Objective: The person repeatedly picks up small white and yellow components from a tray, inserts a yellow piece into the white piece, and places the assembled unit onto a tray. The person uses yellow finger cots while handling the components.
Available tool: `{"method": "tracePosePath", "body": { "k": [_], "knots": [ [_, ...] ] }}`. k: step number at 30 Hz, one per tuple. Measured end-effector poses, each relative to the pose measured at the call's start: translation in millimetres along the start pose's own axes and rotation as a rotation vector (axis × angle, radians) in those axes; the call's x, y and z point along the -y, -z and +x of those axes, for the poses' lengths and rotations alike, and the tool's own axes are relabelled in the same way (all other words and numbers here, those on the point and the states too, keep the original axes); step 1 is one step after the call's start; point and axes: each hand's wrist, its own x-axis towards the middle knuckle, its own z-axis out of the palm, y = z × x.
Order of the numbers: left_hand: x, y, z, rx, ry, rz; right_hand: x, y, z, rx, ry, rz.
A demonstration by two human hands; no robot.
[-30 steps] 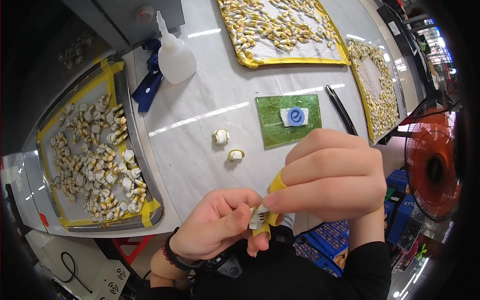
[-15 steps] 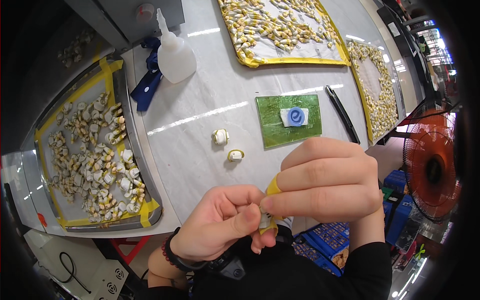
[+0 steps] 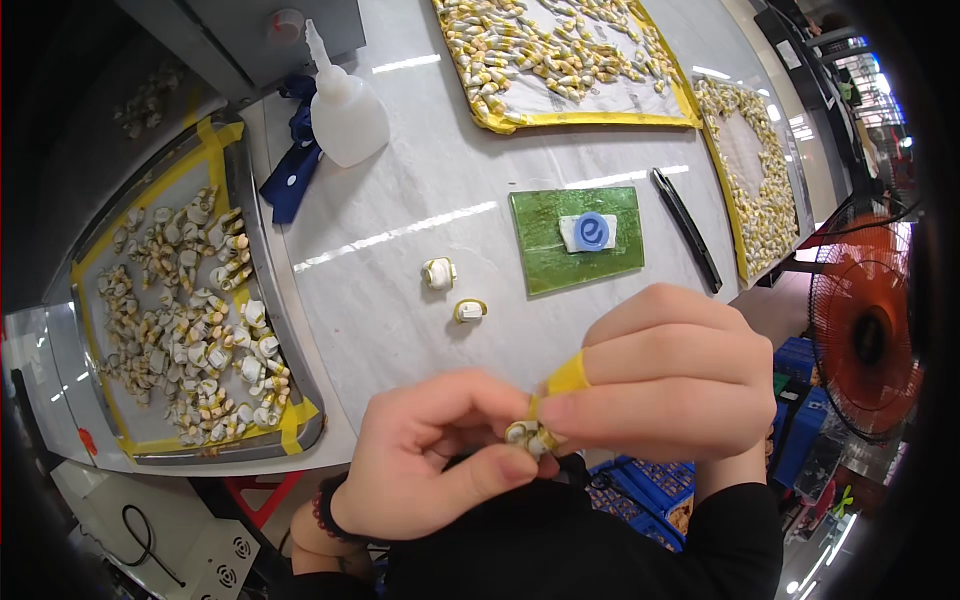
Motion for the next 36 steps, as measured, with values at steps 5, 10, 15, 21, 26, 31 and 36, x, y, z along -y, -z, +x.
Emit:
{"method": "tracePosePath", "body": {
  "k": [5, 10, 15, 21, 26, 31, 36],
  "knots": [
    [7, -3, -1, -0.070, -0.283, 0.329, 4, 7, -5, 0.032, 0.098, -0.030],
    [12, 0, -1, -0.094, -0.363, 0.382, 7, 3, -11, -0.018, 0.178, -0.062],
    [4, -2, -3, -0.092, -0.271, 0.452, 16, 6, -11, 0.024, 0.140, -0.050],
    [-1, 0, 0, 0.003, -0.188, 0.399, 14, 10, -8, 0.064, 0.170, 0.007],
    [1, -1, 0, -0.001, -0.188, 0.373, 11, 8, -10, 0.016, 0.153, 0.042],
    [4, -4, -3, -0.003, -0.093, 0.162, 6, 7, -11, -0.018, 0.076, 0.112],
    [7, -3, -3, -0.003, -0.054, -0.009, 8, 5, -9, -0.015, -0.079, 0.206]
  ]
}}
